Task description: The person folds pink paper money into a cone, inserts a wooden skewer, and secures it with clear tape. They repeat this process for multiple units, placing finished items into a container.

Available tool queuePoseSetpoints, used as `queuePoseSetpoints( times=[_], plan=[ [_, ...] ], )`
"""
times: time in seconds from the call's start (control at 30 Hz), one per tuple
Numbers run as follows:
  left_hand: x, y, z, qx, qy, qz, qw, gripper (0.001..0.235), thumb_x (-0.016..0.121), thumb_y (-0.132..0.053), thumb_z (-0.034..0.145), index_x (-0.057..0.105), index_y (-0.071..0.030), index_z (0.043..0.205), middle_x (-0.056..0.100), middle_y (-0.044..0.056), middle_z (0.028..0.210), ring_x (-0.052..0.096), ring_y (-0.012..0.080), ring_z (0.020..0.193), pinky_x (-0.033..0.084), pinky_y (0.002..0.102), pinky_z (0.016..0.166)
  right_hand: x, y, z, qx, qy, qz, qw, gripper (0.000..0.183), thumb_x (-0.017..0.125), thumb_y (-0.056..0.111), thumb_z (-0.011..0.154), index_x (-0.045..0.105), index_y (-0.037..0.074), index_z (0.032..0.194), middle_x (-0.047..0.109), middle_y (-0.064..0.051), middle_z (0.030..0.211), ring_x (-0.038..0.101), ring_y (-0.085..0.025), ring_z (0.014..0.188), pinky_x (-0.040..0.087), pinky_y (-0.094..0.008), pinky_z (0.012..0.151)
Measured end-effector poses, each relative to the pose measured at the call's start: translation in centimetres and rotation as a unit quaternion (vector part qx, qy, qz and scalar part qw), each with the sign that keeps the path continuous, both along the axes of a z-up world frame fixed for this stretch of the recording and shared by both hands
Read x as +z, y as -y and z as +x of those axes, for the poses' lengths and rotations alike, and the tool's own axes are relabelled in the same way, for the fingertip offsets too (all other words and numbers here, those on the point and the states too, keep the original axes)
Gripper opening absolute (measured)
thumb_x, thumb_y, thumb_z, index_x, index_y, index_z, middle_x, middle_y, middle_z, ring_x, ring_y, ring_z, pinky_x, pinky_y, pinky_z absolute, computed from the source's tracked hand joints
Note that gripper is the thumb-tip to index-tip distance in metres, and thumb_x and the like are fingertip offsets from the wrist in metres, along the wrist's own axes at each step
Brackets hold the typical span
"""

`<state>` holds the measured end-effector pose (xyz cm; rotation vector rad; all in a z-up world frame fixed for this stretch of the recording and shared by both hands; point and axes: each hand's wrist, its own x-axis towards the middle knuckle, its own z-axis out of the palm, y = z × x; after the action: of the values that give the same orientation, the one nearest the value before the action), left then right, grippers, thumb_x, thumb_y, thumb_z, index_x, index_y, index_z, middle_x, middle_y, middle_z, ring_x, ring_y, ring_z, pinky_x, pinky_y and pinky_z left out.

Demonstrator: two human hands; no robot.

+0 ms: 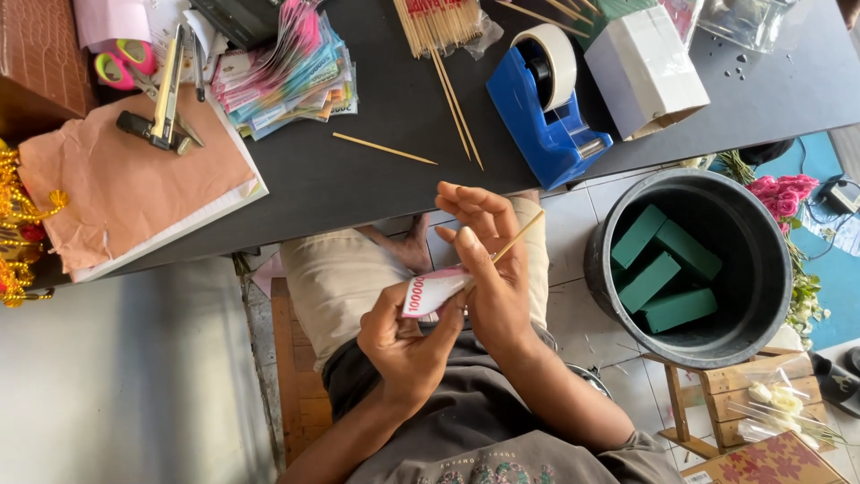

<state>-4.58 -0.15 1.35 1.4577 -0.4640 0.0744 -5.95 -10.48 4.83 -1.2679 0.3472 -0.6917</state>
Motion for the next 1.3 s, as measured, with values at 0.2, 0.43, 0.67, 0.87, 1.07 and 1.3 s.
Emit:
queuePoseSetpoints(
  times=[0.2, 0.43, 0.67, 0.87, 1.07, 1.3],
  plan=[
    [-0.5, 0.5, 1.4, 0.015, -0.122, -0.129, 0.984, 0.027, 0.086, 0.002, 0.079, 0.068, 0.005, 0.098, 0.077, 0.015, 0.077, 0.071, 0.0236, 0.092, 0.061, 0.029, 0.075, -2.2, 1.1, -0.3, -0.017, 0.020, 0.023, 0.999, 0.063, 0.050, 0.054, 0.103, 0.052, 0.001, 0.137, 0.058, -0.022, 0.141, 0.053, -0.032, 0.135, 0.045, -0.043, 0.104],
    [-0.9, 0.4, 1.9, -0.030, -0.181, -0.110, 0.977, 0.031, 0.087, -0.003, 0.078, 0.068, 0.002, 0.103, 0.077, 0.017, 0.086, 0.076, 0.0212, 0.089, 0.066, 0.035, 0.072, -3.2, 1.9, 0.0, -0.003, 0.048, -0.026, 0.998, 0.061, 0.032, 0.052, 0.108, 0.060, 0.002, 0.129, 0.063, -0.021, 0.135, 0.063, -0.026, 0.124, 0.051, -0.037, 0.098],
    [-1.5, -0.2, 4.7, -0.056, -0.204, -0.100, 0.972, 0.033, 0.086, -0.012, 0.083, 0.066, -0.004, 0.107, 0.075, 0.011, 0.092, 0.071, 0.0118, 0.093, 0.062, 0.033, 0.083, -1.1, 6.9, -2.2, -0.001, -0.036, -0.183, 0.982, 0.013, 0.072, 0.004, 0.095, 0.073, -0.009, 0.099, 0.065, -0.014, 0.065, 0.062, -0.015, 0.050, 0.047, -0.019, 0.039],
    [-1.0, -1.6, 6.6, -0.061, -0.042, -0.005, 0.997, 0.038, 0.096, -0.012, 0.071, 0.072, -0.002, 0.099, 0.076, 0.014, 0.080, 0.077, 0.0191, 0.081, 0.062, 0.032, 0.070, 1.9, 7.2, -3.6, 0.096, -0.132, -0.289, 0.943, 0.011, 0.076, 0.003, 0.088, 0.081, 0.005, 0.097, 0.075, -0.010, 0.063, 0.060, -0.010, 0.049, 0.051, -0.021, 0.044],
    [-1.3, -3.9, 8.5, 0.092, 0.272, 0.098, 0.953, 0.071, 0.097, -0.048, 0.066, 0.075, -0.003, 0.117, 0.079, 0.012, 0.104, 0.077, 0.0233, 0.093, 0.060, 0.031, 0.083, 2.2, 7.6, -3.5, 0.142, -0.150, -0.368, 0.907, 0.022, 0.072, -0.005, 0.083, 0.082, 0.005, 0.100, 0.079, -0.015, 0.079, 0.075, -0.024, 0.063, 0.057, -0.032, 0.052],
    [0.5, -3.1, 7.1, -0.124, -0.083, -0.126, 0.981, 0.107, 0.066, -0.081, 0.080, 0.045, -0.002, 0.149, 0.064, 0.012, 0.139, 0.059, 0.0096, 0.122, 0.049, 0.021, 0.095, -0.1, 4.4, -0.8, -0.007, -0.024, -0.410, 0.912, 0.014, 0.084, 0.000, 0.082, 0.082, 0.007, 0.095, 0.078, -0.007, 0.080, 0.065, -0.015, 0.057, 0.056, -0.027, 0.054]
  ],
)
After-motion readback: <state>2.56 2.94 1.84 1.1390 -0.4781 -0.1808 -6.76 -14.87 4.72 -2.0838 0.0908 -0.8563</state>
